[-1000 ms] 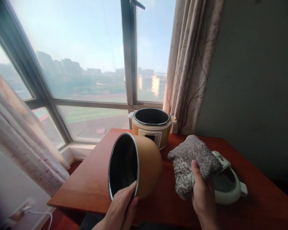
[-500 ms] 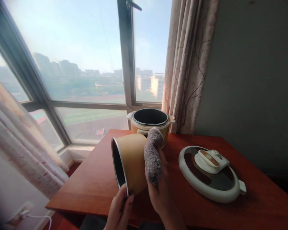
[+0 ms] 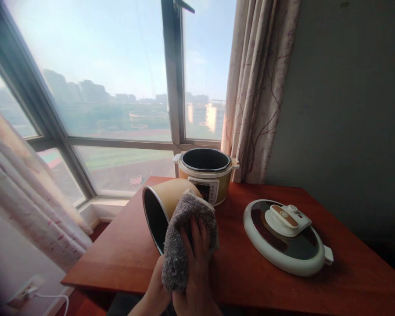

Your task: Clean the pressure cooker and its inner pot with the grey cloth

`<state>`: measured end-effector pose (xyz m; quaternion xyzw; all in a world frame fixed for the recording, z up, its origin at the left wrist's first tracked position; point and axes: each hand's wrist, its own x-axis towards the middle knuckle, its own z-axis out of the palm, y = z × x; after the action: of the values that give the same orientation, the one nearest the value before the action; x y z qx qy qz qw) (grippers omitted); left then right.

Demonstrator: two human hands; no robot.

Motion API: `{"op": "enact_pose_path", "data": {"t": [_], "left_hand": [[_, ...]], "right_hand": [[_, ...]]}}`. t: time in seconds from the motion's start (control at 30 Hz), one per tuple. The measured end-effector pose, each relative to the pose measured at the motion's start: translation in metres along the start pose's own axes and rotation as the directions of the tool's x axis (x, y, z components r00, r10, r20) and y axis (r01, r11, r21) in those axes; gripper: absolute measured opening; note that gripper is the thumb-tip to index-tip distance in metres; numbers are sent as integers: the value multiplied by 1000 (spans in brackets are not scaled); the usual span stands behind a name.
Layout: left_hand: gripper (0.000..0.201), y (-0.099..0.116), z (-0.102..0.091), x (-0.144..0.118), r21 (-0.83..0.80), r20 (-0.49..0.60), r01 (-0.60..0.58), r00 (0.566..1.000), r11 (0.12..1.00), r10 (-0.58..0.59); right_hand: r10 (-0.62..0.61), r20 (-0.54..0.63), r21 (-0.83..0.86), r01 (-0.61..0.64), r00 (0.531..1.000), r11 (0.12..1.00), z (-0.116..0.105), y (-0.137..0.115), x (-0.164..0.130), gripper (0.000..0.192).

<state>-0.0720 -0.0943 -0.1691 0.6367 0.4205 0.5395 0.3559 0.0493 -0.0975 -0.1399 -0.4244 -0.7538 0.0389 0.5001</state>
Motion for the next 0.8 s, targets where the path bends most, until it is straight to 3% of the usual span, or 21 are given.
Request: {"op": "enact_pose_path", "data": {"t": [0.1, 0.3, 0.37, 0.43, 0.53, 0.6, 0.8], "left_hand": [[45, -4, -9, -1, 88, -8, -95, 995, 992, 96], [37, -1, -19, -6, 202, 268, -210, 951, 957, 152], [39, 0, -20, -8, 239, 293, -223, 945, 945, 149], [40, 0, -20, -11, 258, 315, -220, 940, 941, 133], [40, -3, -22, -13, 272, 287, -204, 950, 940, 123], [38, -6, -23, -14, 285, 234, -189, 964, 940, 123], [39, -22, -22, -23, 364, 87, -183, 983, 913, 163]], "right_hand": [[-54, -6, 10, 54, 999, 998, -11, -13, 43, 76], [-66, 279, -34, 78, 958, 996, -29, -27, 152, 56], [-62, 423, -71, 101, 904, 992, -28, -30, 184, 45], [-27, 587, -110, 113, 809, 988, -23, -32, 210, 36], [9, 714, -136, 126, 700, 983, -9, -31, 233, 40], [16, 710, -155, 133, 704, 979, -1, -30, 238, 43], [30, 544, -256, 131, 838, 958, 2, -33, 219, 43]]}}
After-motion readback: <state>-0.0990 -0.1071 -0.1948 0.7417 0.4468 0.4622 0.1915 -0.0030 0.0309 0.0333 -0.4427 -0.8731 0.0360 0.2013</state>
